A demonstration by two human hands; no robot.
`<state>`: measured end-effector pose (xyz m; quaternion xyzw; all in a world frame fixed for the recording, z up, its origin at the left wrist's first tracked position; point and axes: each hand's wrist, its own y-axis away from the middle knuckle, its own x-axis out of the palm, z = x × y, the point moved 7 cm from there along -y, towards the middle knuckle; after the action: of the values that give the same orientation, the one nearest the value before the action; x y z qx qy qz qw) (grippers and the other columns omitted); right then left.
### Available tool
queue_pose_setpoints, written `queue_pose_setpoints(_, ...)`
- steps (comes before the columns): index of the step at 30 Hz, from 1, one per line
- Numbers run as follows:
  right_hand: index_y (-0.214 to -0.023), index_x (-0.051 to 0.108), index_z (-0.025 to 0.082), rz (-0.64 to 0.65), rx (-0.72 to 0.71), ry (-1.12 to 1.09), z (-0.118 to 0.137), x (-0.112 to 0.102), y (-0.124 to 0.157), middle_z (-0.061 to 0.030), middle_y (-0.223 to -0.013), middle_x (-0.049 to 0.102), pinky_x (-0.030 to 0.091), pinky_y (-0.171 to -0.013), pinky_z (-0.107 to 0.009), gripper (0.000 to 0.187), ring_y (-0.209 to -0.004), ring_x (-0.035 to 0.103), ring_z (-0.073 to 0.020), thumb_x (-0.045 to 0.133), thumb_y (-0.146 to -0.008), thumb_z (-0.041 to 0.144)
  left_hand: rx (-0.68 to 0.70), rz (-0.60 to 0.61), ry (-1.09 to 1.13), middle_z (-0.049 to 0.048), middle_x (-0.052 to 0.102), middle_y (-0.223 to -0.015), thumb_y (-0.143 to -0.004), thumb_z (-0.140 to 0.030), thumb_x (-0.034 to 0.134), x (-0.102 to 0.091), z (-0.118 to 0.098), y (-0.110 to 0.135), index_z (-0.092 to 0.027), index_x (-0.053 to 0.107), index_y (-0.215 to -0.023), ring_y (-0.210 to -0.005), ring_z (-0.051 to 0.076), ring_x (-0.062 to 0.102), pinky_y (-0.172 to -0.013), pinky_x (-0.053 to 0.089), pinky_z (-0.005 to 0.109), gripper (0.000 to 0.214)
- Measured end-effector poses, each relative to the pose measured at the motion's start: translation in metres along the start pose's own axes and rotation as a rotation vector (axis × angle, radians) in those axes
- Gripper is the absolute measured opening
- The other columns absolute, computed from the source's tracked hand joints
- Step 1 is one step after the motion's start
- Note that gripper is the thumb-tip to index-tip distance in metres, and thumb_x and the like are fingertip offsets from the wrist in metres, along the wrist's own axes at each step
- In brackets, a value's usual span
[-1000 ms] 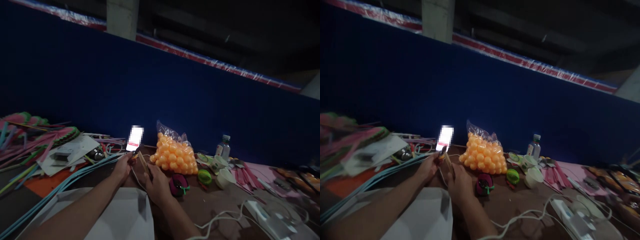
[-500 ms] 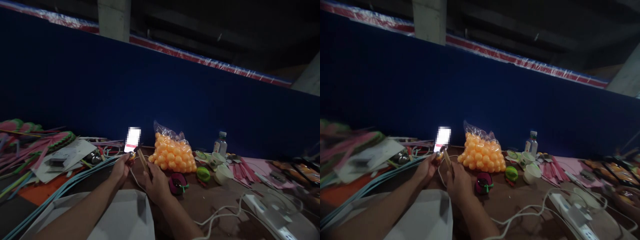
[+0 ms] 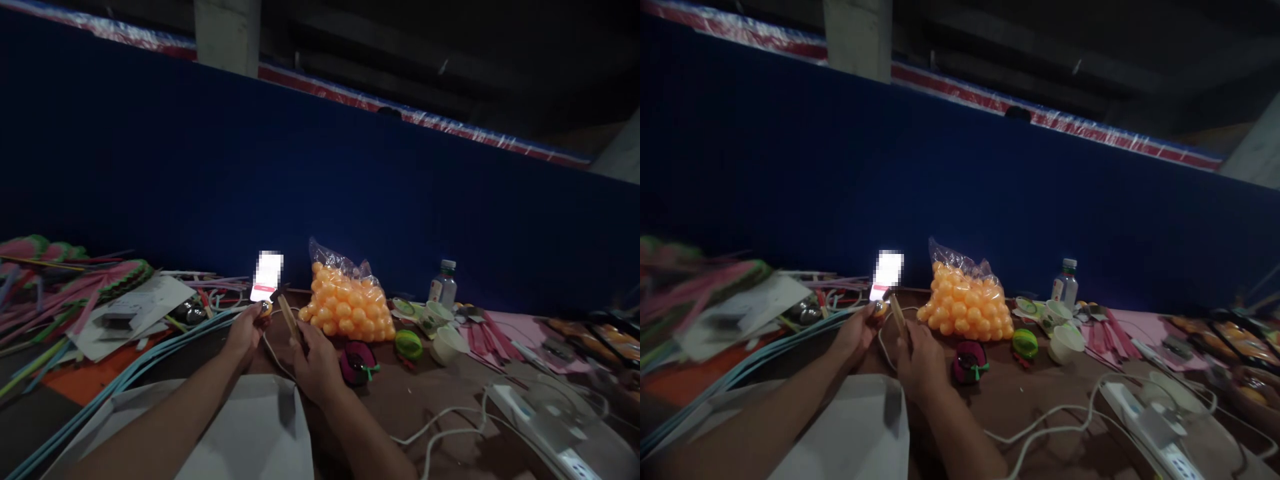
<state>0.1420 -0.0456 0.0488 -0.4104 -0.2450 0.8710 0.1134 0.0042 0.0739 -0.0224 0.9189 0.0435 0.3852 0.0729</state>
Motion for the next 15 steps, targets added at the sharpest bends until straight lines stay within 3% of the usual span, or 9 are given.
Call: queue_pose_setpoints(15,-0.12,0.058,0.016,0.029,0.001,-0.041,-0.001,0.0028,0.0,-0.0105,-0.109,0.065,0.047,-0.091,-0.033,0.037,-0.1,0.061,-0.0214,0.049,-0.085,0.019,0.022,0.03,-0.012,0.0012,0.061,-0.066,-0.071,-0.011,0.064,0.0019,-0.0011,0.0007,-0.012,0.06,-0.07,-0.054,0.009,0.056,-0.053,0.048,0.02,0.005)
